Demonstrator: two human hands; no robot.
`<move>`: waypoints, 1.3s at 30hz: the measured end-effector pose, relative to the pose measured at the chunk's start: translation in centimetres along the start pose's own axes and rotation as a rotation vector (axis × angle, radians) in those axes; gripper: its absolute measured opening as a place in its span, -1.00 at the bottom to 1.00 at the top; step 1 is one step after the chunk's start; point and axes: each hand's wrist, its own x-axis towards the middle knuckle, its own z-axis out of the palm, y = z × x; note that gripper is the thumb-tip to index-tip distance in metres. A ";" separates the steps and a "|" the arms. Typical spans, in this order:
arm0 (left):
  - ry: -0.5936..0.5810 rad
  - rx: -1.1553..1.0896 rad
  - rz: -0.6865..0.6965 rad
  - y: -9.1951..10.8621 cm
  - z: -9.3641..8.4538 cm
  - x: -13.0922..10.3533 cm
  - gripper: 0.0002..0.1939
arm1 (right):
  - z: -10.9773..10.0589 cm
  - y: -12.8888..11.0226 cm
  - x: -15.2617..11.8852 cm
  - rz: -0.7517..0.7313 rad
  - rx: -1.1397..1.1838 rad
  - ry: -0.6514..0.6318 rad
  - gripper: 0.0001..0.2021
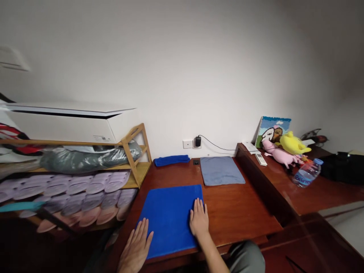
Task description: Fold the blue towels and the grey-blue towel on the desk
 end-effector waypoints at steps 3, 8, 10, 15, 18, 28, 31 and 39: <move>0.008 -0.007 -0.001 0.6 0.0 0.2 -0.22 | -2.0 -0.7 5.3 -0.026 -0.013 -0.055 -0.34; -0.018 -0.010 -0.008 -0.5 0.2 -0.4 -0.23 | -2.5 0.2 9.8 -0.021 -0.016 -0.148 -0.32; -0.016 0.005 -0.020 -0.4 0.2 -0.2 -0.24 | -1.7 0.7 10.0 -0.029 -0.015 -0.139 -0.32; -0.055 -0.062 0.130 5.3 0.0 5.3 -0.30 | -0.2 1.2 10.0 -0.043 -0.017 -0.111 -0.32; -0.078 -0.133 0.261 11.5 0.9 11.4 -0.34 | -0.3 1.2 10.1 -0.042 -0.019 -0.110 -0.33; -0.195 -0.069 0.247 10.6 5.6 17.5 -0.33 | -0.1 1.2 10.3 -0.044 0.033 -0.080 -0.33; -0.143 0.021 0.099 2.3 4.9 16.5 -0.26 | -0.4 1.1 10.2 -0.035 0.038 -0.096 -0.32; -0.108 0.035 -0.022 -4.3 2.5 15.0 -0.19 | -2.2 0.1 8.9 -0.005 0.010 -0.137 -0.32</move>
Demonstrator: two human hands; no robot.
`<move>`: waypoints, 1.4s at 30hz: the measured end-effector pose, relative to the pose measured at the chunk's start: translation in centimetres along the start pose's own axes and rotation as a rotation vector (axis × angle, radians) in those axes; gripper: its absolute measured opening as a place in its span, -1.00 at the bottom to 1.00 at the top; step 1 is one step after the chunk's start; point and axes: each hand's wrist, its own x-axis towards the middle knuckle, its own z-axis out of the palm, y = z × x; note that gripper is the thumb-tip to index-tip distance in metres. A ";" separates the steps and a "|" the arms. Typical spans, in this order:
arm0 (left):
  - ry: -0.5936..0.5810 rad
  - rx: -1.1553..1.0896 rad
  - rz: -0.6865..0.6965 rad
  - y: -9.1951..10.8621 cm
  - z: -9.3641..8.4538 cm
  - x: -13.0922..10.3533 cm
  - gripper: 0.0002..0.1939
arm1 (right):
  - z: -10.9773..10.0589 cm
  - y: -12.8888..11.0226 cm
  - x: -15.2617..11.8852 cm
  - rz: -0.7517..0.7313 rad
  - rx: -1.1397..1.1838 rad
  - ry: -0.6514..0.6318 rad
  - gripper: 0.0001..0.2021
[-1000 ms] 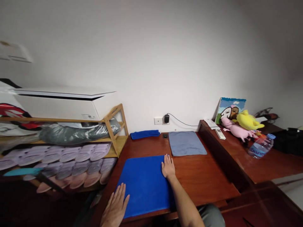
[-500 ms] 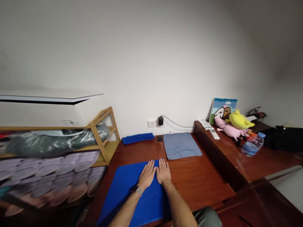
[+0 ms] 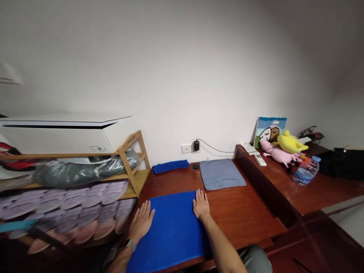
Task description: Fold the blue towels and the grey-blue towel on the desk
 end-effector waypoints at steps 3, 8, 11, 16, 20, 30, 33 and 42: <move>0.021 -0.013 -0.007 0.8 -0.1 0.3 -0.20 | 0.9 0.1 -2.5 -0.017 0.008 0.096 -0.33; 0.049 -0.001 -0.003 0.9 -1.2 0.5 -0.18 | 2.9 0.9 -6.3 -0.021 0.050 0.106 -0.33; 0.111 -0.007 0.099 4.1 -2.0 -0.2 -0.23 | 3.2 1.0 -6.8 -0.010 0.069 0.088 -0.32; 0.019 -0.117 0.350 17.4 -1.2 -2.7 -0.33 | 3.4 1.1 -6.3 -0.013 0.058 0.091 -0.34; -0.132 -0.168 0.403 23.7 -0.2 -4.1 -0.33 | 3.6 1.4 -6.3 -0.039 0.015 0.076 -0.35; -0.027 -0.016 0.082 1.5 -1.9 -8.0 -0.24 | 1.5 0.0 -6.9 0.018 -0.003 0.037 -0.35; -0.019 -0.005 0.079 -0.2 -2.2 -8.6 -0.24 | 0.6 -0.3 -7.5 0.016 0.009 0.033 -0.35; 0.083 -0.014 0.127 4.5 -4.7 -8.5 -0.26 | 4.4 0.9 -14.4 -0.023 0.073 0.127 -0.35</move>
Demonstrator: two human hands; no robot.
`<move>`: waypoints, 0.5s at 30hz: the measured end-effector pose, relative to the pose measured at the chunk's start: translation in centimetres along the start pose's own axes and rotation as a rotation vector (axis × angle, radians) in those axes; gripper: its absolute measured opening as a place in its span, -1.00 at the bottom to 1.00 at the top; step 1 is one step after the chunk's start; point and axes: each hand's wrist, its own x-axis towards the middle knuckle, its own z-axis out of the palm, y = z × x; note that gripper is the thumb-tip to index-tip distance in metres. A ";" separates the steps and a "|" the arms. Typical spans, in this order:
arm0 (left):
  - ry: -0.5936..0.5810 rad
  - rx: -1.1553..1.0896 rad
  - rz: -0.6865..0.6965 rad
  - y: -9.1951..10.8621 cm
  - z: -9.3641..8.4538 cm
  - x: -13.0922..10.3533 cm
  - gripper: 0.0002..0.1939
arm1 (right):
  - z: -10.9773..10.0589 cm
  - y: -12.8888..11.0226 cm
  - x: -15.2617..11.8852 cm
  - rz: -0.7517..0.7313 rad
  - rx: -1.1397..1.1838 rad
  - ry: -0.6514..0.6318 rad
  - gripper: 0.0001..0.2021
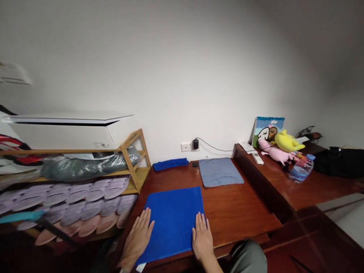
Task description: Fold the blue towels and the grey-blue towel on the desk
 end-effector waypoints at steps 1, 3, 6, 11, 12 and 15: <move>0.005 -0.017 0.023 1.7 -0.3 0.0 -0.28 | 0.1 0.0 -0.5 0.001 0.009 -0.019 -0.35; -0.021 -0.065 0.099 5.8 -0.6 -0.2 -0.30 | -0.2 -0.1 -0.9 -0.001 0.022 -0.044 -0.35; -0.108 -0.133 0.258 11.5 -0.2 -1.1 -0.33 | -0.9 -0.4 -0.9 -0.003 0.038 -0.040 -0.34; -0.160 -0.151 0.236 11.1 1.4 -4.0 -0.33 | -1.3 -0.7 -0.8 0.003 0.066 -0.034 -0.36; -0.152 -0.139 0.184 9.5 1.6 -4.7 -0.31 | -1.4 -0.7 -0.8 0.007 0.065 -0.040 -0.36; -0.109 -0.096 0.014 4.0 1.9 -6.8 -0.25 | -1.7 -0.9 -0.7 0.024 0.057 -0.073 -0.36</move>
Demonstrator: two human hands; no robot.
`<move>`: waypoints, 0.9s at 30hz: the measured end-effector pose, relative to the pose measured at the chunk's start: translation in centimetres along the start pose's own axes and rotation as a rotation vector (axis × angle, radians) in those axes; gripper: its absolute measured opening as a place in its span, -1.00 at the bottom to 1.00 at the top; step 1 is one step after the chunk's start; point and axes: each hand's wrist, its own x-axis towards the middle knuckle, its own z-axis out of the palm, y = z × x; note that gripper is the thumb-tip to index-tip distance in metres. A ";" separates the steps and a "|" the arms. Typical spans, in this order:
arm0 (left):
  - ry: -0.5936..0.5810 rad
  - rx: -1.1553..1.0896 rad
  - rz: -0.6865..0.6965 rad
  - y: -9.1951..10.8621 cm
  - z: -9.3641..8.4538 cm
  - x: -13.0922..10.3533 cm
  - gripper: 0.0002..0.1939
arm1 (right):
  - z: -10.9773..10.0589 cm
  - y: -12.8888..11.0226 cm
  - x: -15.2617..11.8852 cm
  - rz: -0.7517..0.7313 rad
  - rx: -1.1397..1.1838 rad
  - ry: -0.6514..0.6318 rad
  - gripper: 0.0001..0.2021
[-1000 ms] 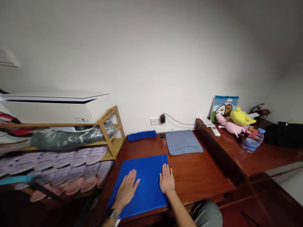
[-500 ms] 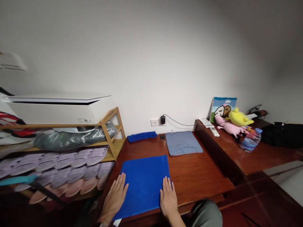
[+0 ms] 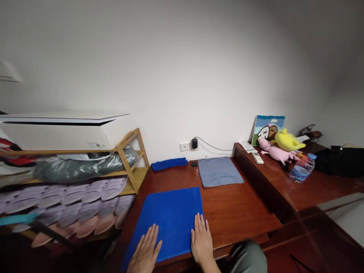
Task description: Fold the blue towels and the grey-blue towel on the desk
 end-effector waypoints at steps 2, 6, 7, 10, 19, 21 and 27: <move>0.032 0.019 -0.080 -2.9 -0.1 -1.2 -0.21 | 0.1 0.1 0.0 0.009 0.006 -0.014 -0.36; 0.054 0.035 -0.130 -5.3 -0.1 -2.6 -0.18 | 1.3 0.8 0.0 0.013 0.033 0.011 -0.37; 0.058 0.032 -0.135 -5.3 0.0 -2.7 -0.17 | 1.5 0.9 0.2 0.015 0.027 0.019 -0.37; 0.074 0.012 -0.137 -4.7 0.1 -2.6 -0.14 | 1.2 0.7 2.5 0.003 -0.031 0.054 -0.35; 0.067 0.040 -0.128 -5.4 0.4 -3.6 -0.17 | -2.9 -0.5 15.8 0.004 -0.131 -0.030 -0.33; 0.050 0.037 -0.140 -5.3 0.5 -3.6 -0.17 | -1.9 0.3 16.7 -0.001 -0.130 -0.014 -0.33; 0.043 -0.045 0.042 4.4 -0.2 5.9 -0.27 | -0.2 1.5 16.9 -0.006 -0.143 0.006 -0.32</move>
